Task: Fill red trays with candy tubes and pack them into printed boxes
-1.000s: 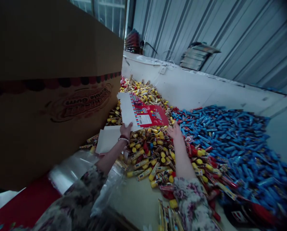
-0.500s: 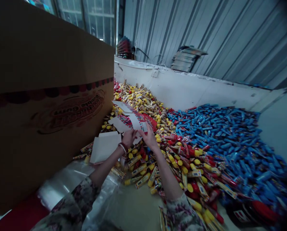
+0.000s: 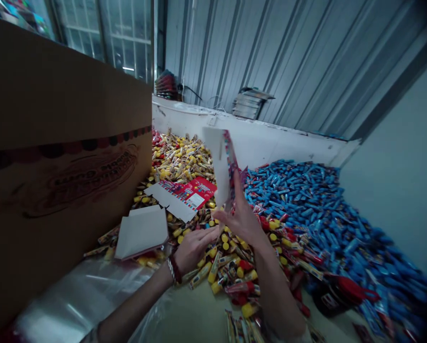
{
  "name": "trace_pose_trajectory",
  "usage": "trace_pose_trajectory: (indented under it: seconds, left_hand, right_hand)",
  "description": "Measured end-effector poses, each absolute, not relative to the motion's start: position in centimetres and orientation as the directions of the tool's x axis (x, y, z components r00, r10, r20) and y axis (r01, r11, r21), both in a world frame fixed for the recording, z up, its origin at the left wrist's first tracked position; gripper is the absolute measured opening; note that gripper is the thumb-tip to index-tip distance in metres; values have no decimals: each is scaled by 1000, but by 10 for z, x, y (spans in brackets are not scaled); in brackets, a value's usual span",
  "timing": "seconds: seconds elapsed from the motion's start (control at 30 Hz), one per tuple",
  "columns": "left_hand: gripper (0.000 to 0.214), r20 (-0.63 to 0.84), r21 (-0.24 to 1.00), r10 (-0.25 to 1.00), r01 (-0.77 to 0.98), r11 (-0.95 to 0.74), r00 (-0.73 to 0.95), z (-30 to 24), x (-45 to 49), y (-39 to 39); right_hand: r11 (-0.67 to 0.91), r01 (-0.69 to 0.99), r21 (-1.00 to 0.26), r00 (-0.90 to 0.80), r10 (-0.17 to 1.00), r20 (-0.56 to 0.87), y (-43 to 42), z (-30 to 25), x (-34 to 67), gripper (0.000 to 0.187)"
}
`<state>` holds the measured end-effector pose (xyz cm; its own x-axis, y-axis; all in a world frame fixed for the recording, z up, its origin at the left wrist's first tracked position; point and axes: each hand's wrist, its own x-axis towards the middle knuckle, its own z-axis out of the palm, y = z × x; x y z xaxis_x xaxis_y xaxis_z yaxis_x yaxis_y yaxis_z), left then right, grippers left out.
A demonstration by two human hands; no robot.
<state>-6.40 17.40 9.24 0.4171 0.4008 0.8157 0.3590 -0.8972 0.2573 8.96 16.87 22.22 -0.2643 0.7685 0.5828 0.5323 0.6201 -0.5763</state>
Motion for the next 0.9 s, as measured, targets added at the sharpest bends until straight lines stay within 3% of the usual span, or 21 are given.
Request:
trace_pose_trajectory:
  seconds: [0.1,0.23,0.37,0.43,0.6,0.7,0.8,0.9]
  left_hand:
    - [47,836,118,325,433,-894,443,104,-76,166]
    - [50,808,55,326,489,-870,490,118,-90,161]
    - [51,729,3,381,554,-833,569,120,-95,157]
    - [50,723,18,413,581,-814,555,118,-95,157]
    - [46,781,194,463,543,-817,418,116,-94,158]
    - [40,776,416,567,452,-789,277,124,-91,154]
    - [46,622,717,777,328,-615,98,142,-95,147]
    - [52,443,870,896,220,-440,39,168,-114,139]
  right_hand:
    - [642,546,-539,-175,716,675,157,238,91,104]
    - [691,551,-467,-67,595,801,151,244,92,92]
    - [679,531,-507,52,571,819,144,245,88,97]
    - [687,479,-546,97,577,811,140,247,88,91]
    - [703,317,-637,215,601,770,137,251,98,71]
    - [649,385,-656,302,582,755,136,254,108,68]
    - [570,527,-631,332,545,770,127,262,123,66]
    - [575,535,-618,310,547,778,104,274,139,61]
